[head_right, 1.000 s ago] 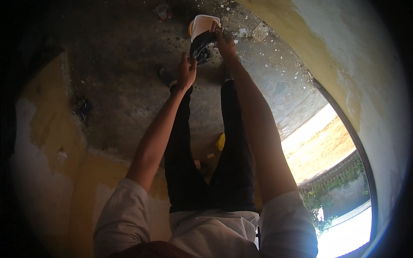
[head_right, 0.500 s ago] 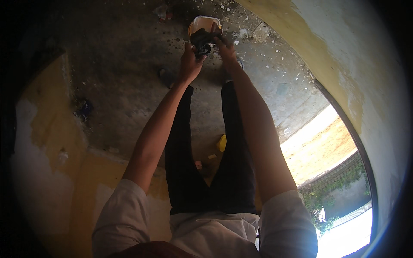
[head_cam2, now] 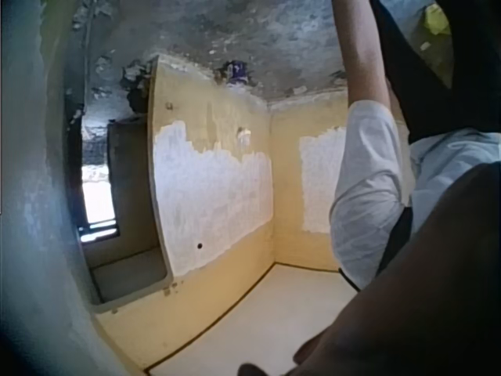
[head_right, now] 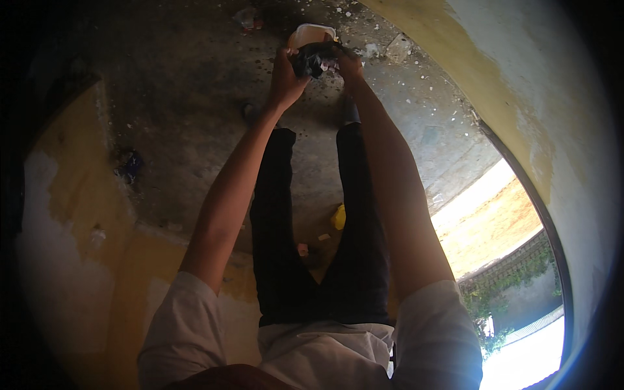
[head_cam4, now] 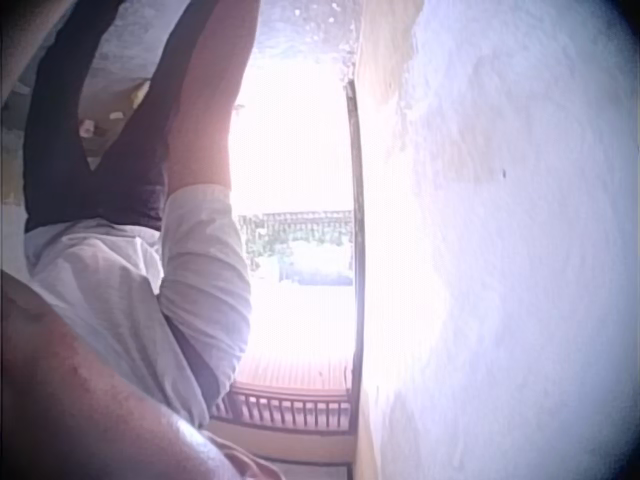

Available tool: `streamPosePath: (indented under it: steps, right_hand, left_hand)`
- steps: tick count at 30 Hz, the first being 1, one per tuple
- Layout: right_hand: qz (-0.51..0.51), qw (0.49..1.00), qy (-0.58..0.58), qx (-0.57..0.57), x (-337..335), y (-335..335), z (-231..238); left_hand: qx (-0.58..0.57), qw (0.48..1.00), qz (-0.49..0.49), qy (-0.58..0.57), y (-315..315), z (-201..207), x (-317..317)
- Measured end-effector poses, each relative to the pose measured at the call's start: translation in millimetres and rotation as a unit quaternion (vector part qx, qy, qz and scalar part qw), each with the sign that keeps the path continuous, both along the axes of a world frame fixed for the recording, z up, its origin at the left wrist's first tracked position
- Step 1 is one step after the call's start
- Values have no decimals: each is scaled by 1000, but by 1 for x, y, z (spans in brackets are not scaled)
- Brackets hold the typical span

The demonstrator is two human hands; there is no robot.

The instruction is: The person applies a patching compound to a wall using a putty knife, repeatedly loading the knife from a container and scraping it across the wall surface. They then clean the container and the knife with water from a bucket using a cloth.

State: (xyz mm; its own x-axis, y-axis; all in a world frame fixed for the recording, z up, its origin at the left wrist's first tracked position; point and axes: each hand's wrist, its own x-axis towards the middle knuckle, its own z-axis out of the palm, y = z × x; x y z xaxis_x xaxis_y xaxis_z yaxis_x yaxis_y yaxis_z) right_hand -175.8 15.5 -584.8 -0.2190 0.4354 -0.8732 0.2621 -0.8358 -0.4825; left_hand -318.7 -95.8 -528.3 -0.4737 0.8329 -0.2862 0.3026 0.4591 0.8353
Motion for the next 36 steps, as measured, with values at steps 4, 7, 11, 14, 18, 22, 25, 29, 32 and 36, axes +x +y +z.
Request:
streamPosePath:
  steps: [4, 7, 11, 14, 18, 22, 25, 29, 32, 36]
  right_hand:
    - [-7, 1000, -11, 8, 5, 11, -13]
    - [-11, 1000, -11, 11, 6, 13, -18]
    - [-54, 999, 4, 6, 5, 21, -24]
    - [-50, 998, 37, 13, 4, 27, -23]
    - [-30, 999, 31, 20, -2, 26, -18]
    - [21, 997, 38, 68, -6, 13, -14]
    - [15, 988, 49, 143, -8, -5, -6]
    - [151, 914, -31, 376, -1, -27, 6]
    - [196, 846, -62, 492, -6, -41, 19]
    - [201, 846, -83, 487, -6, -41, 21]
  left_hand:
    - [-25, 1000, -13, -8, 8, 6, -5]
    - [-56, 997, -14, -55, 11, 15, -11]
    - [-33, 999, -10, -41, 8, 17, -16]
    - [-72, 995, 29, -55, 6, 15, -17]
    - [-138, 961, 137, -199, 9, 8, -21]
    - [-137, 933, 205, -263, 18, 2, -29]
    - [-142, 914, 227, -304, 23, 3, -34]
    - [-158, 885, 247, -361, 32, 14, -32]
    - [-134, 862, 254, -417, 32, 15, -31]
    - [-103, 858, 239, -442, 32, 7, -26]
